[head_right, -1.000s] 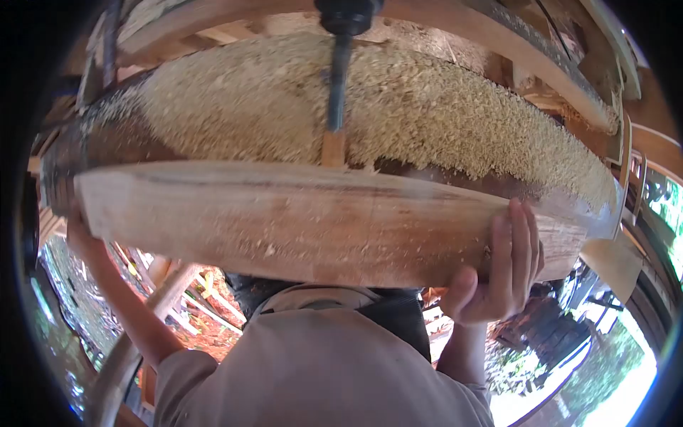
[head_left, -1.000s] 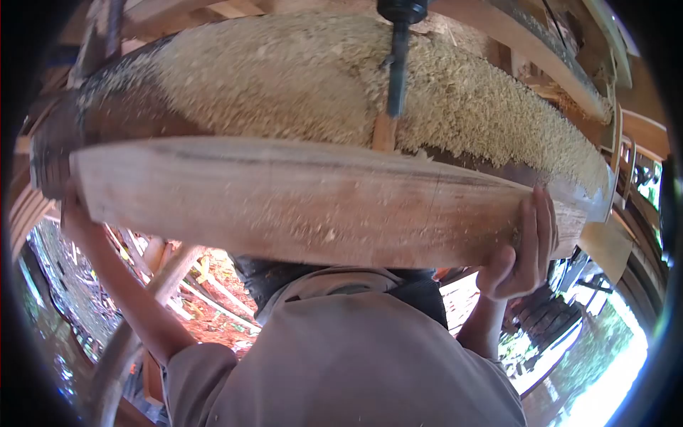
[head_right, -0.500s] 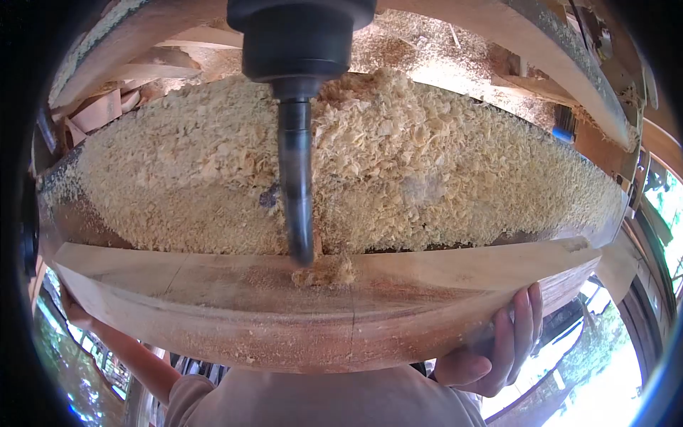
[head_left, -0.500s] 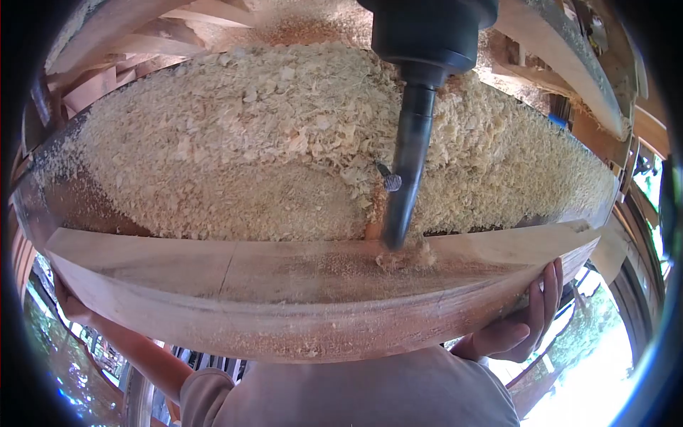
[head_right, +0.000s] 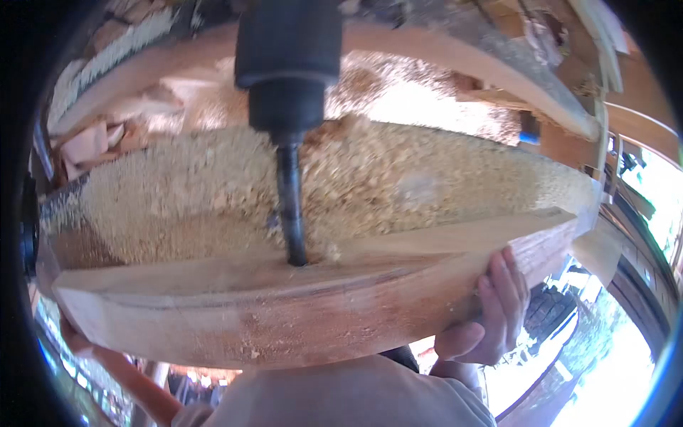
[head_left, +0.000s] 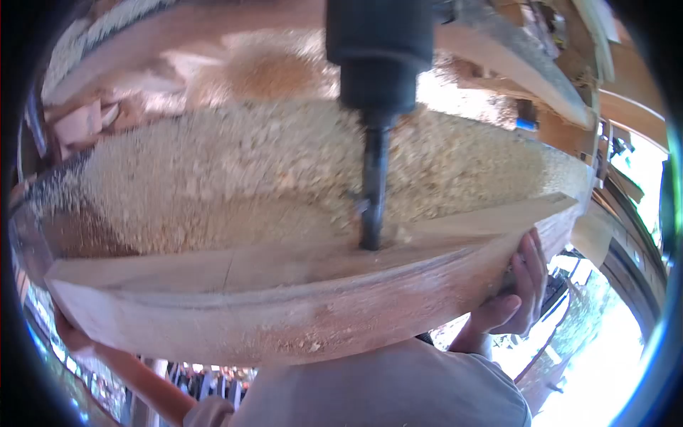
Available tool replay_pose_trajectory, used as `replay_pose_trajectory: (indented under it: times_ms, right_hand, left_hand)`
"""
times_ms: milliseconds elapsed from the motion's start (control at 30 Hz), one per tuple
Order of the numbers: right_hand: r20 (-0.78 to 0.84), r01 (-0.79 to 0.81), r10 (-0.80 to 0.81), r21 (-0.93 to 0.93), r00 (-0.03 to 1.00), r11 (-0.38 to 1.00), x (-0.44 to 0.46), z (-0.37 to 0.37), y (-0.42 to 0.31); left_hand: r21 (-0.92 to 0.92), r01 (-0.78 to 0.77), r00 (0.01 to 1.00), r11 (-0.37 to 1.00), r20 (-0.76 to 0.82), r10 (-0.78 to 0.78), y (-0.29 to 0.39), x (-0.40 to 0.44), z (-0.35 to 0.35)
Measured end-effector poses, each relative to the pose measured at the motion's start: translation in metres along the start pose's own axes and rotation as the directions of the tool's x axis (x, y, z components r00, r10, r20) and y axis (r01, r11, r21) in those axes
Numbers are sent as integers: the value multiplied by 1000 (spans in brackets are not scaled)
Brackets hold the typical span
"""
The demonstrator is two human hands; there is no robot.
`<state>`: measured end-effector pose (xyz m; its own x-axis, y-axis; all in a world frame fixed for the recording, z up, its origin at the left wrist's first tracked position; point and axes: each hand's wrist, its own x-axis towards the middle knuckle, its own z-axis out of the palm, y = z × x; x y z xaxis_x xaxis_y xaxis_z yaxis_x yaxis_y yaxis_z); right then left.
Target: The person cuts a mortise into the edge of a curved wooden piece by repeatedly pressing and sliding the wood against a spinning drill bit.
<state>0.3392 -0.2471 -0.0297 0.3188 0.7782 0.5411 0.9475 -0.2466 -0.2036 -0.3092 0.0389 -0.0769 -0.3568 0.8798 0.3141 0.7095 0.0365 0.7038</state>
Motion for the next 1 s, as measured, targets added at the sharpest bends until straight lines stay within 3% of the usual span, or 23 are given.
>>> replay_pose_trajectory:
  times_ms: [67,100,267,667,767,800,900,1000]
  right_hand:
    - [-28,42,-42,-13,999,999,6,1,4]
    - [-34,69,-69,-9,997,998,8,0,6]
    - [-36,151,-152,-21,988,988,16,-5,15]
    - [-68,128,-128,-8,989,992,32,7,13]
    - [-54,134,-132,28,990,991,48,15,15]
    - [13,128,-129,41,992,991,47,13,19]
    - [79,174,-177,42,981,984,57,15,21]
    - [97,162,-168,68,981,985,57,15,22]
  left_hand:
    - [190,-160,987,969,9,162,-18,-6,0]
    - [180,-161,987,970,3,163,-13,-12,9]
    - [-135,49,999,990,-11,-51,50,-53,58]
    - [-290,160,986,943,2,-167,61,-69,36]
    - [-410,196,979,891,33,-200,48,-64,17]
    - [-368,223,966,903,-40,-255,59,-67,24]
    - [-188,123,992,974,10,-124,84,-79,31]
    - [57,-14,999,998,-42,16,82,-80,33]
